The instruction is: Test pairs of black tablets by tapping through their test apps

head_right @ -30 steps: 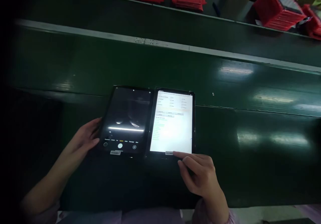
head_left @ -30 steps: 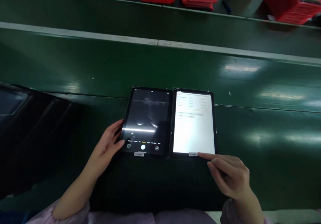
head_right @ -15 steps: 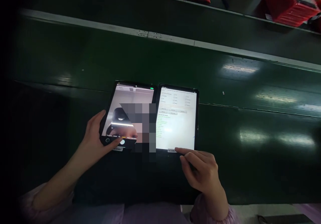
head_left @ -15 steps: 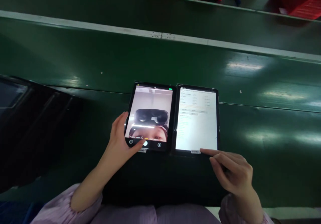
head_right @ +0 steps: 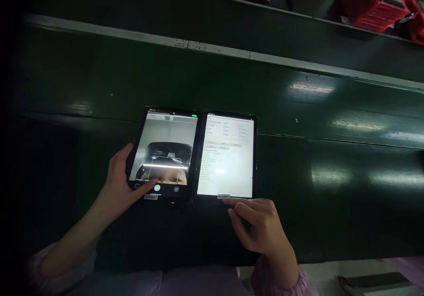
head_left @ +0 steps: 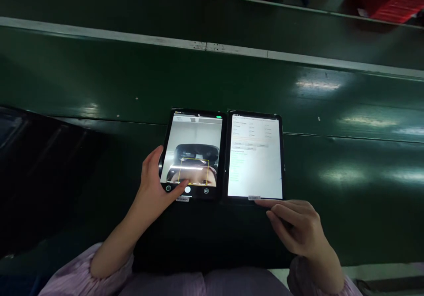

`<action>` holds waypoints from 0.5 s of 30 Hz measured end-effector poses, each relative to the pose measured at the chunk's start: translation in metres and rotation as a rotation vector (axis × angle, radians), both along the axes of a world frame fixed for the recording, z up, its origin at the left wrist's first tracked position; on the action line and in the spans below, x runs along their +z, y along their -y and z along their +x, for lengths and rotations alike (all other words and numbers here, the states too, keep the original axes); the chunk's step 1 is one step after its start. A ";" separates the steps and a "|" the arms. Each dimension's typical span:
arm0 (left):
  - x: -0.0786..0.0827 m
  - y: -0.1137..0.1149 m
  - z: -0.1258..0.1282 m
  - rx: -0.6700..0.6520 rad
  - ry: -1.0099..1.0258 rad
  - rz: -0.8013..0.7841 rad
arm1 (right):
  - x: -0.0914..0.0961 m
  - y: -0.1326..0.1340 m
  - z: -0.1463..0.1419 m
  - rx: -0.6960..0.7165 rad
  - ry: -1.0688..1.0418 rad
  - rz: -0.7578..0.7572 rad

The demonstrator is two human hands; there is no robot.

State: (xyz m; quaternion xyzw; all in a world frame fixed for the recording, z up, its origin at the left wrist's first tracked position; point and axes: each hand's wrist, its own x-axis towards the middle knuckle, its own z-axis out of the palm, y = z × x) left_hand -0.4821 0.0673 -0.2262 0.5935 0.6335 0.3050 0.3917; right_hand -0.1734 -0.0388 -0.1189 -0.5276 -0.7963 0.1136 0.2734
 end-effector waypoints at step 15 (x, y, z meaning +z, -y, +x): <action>-0.002 -0.001 -0.018 -0.015 0.283 -0.027 | -0.003 -0.003 0.000 -0.169 0.017 0.023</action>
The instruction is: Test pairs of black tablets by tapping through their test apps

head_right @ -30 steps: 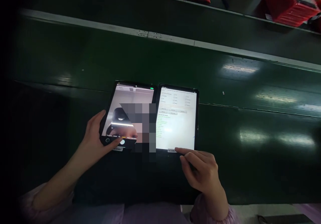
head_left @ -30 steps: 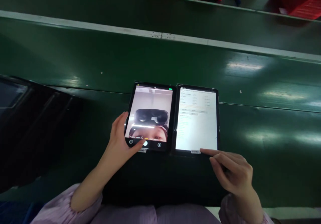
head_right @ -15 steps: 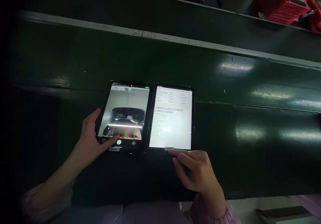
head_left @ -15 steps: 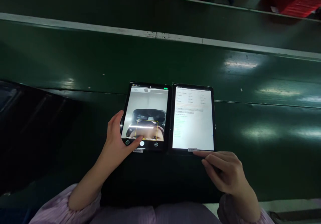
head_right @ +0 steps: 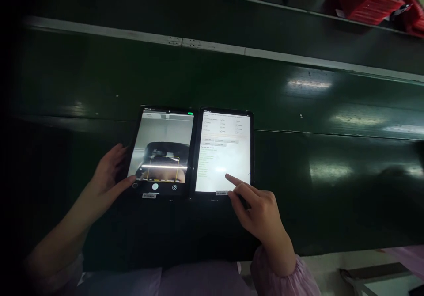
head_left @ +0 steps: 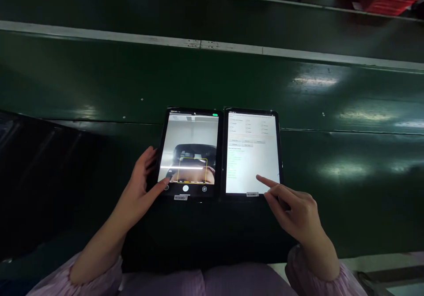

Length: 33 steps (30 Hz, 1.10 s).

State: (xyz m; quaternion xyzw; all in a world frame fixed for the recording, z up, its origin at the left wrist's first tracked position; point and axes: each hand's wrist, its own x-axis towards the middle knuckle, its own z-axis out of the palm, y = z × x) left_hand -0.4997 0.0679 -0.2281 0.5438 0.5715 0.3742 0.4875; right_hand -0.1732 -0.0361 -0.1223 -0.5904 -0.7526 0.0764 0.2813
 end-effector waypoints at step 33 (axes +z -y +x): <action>0.017 -0.022 0.047 0.047 -0.368 0.093 | -0.009 -0.009 0.000 -0.022 -0.009 0.063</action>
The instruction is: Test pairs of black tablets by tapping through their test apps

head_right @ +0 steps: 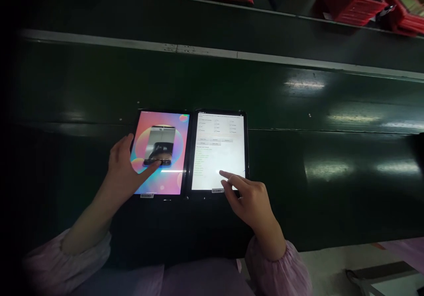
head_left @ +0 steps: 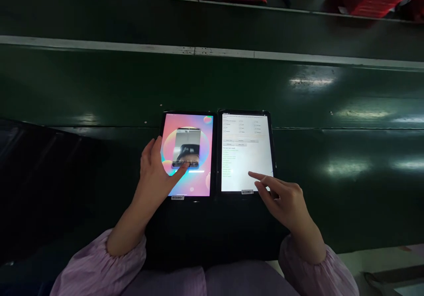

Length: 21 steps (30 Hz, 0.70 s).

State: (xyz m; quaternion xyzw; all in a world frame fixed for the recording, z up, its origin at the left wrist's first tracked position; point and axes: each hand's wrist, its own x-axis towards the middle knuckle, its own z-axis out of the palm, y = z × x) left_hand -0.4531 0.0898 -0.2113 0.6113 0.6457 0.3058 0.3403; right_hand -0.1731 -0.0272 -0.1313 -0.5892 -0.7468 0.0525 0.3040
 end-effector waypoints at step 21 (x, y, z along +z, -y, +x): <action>0.014 -0.011 0.019 -0.061 -0.244 0.053 | 0.005 0.009 0.000 0.217 -0.122 -0.062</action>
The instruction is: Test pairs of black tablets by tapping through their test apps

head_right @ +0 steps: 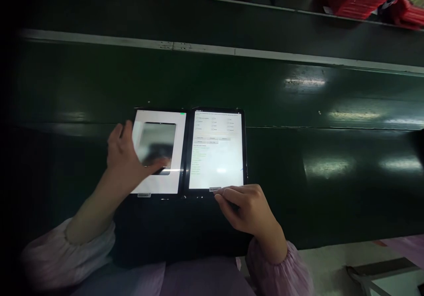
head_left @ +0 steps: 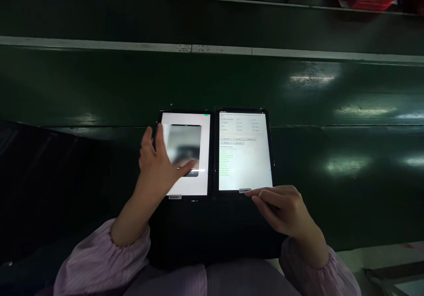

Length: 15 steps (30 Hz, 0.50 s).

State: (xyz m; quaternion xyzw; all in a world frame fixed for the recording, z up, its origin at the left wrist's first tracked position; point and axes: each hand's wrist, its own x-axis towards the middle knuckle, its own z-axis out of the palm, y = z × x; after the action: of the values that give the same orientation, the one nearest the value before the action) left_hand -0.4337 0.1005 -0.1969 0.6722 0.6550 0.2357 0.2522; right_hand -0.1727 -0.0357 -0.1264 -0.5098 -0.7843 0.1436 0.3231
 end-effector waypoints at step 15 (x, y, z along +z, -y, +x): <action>-0.011 -0.003 -0.043 0.083 0.141 -0.109 | -0.004 0.002 0.007 -0.200 0.151 0.026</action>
State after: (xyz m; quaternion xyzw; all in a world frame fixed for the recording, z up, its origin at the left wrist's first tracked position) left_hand -0.4763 0.1036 -0.2075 0.6115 0.6748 0.2567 0.3236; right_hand -0.1655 -0.0374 -0.1302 -0.5906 -0.7535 0.0618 0.2823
